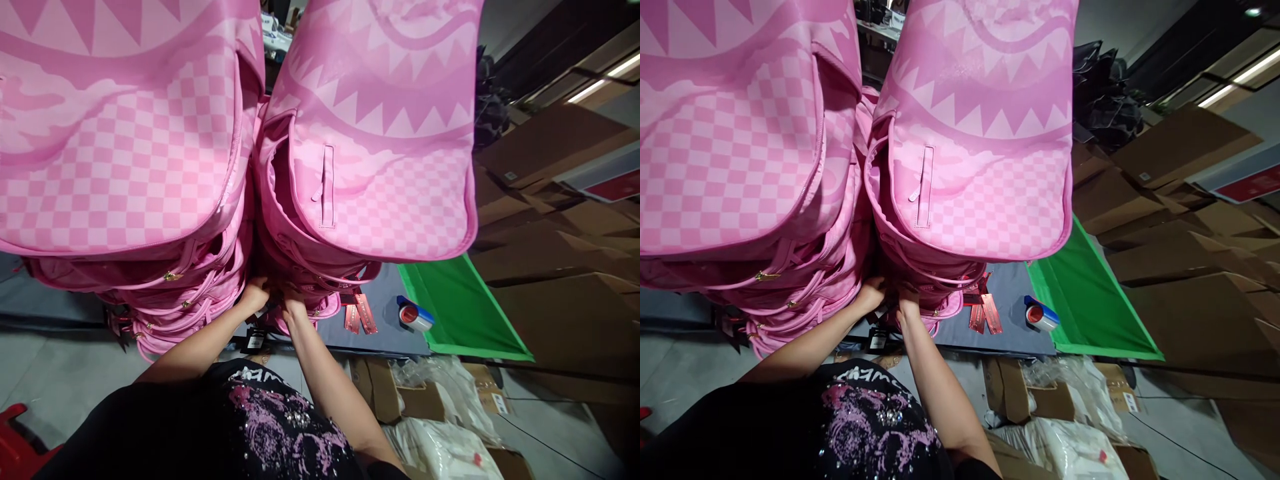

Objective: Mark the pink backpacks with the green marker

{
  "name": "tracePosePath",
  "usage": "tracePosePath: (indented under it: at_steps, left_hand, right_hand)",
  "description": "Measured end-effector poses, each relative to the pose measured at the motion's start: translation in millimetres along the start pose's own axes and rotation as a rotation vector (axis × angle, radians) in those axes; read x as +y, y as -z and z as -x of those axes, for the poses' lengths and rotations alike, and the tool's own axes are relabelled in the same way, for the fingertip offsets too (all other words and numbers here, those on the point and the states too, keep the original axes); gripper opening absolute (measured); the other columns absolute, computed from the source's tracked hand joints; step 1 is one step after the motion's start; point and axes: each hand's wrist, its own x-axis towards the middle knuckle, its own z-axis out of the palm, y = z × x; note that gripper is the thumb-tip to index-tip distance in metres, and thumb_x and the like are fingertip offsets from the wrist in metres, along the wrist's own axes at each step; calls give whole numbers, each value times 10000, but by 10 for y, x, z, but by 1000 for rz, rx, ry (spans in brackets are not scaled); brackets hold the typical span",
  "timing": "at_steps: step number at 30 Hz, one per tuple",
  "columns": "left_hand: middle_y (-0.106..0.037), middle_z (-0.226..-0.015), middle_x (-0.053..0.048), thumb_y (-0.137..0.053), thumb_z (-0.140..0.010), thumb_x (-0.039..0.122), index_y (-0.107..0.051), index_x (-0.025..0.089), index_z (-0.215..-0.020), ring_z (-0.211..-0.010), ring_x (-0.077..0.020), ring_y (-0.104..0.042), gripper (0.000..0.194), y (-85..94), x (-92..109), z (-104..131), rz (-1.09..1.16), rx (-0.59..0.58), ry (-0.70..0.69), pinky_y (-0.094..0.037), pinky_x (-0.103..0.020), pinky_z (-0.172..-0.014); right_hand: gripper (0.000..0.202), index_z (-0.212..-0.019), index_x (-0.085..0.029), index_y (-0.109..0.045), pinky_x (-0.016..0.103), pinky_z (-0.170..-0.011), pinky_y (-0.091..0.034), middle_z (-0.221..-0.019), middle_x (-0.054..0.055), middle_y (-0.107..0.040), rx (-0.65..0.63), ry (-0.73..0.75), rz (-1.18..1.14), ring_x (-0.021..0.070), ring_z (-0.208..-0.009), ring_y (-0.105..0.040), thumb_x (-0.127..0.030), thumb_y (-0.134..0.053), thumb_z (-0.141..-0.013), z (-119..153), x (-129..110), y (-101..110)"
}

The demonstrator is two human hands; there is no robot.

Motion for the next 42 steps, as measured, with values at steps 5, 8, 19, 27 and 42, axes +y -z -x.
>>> tracePosePath:
  at_steps: [5, 8, 19, 27, 42]
  left_hand:
    - [-672, -856, -11, -616, -908, 234, -643, 133, -913, -746, -119, -631, 105, 26, -31, 19, -55, 22, 12, -539, -286, -721]
    - [-699, -838, -18, -546, -836, 98, -649, 162, -850, -739, -135, -643, 122, 56, -12, 42, -90, 33, -17, -508, -253, -706]
    - [-675, -756, -24, -537, -742, 227, -540, 217, -732, -713, -177, -634, 15, 85, 4, 4, -242, 70, -82, -469, -249, -645]
    - [-680, -760, -50, -512, -740, 300, -562, 208, -765, -693, -191, -628, 107, 63, 4, 15, -304, 111, -119, -458, -268, -628]
    - [-736, -955, -124, -519, -840, 404, -664, 169, -956, -847, -254, -690, 300, -50, 78, 286, -374, 279, -337, -530, -354, -757]
  right_hand:
    - [304, -1176, -159, -604, 351, -768, -578, -1116, 68, -643, 11, -182, -50, 170, -903, -649, -371, -594, -958, 35, 65, 20]
    - [280, -1127, -149, -620, 322, -726, -577, -1050, 52, -656, 51, -225, -79, 154, -845, -651, -370, -598, -957, 50, 63, 28]
    - [251, -1012, -132, -642, 266, -636, -553, -910, 19, -665, 133, -254, -195, 114, -717, -632, -373, -609, -951, 91, 73, -25]
    - [294, -1133, -143, -626, 332, -739, -573, -1090, 58, -654, 123, -228, -160, 169, -881, -651, -365, -620, -940, 98, -19, -1]
    - [348, -1217, -165, -598, 415, -865, -560, -1218, 72, -614, 221, -139, 275, 231, -1031, -630, -386, -603, -948, 237, -124, 990]
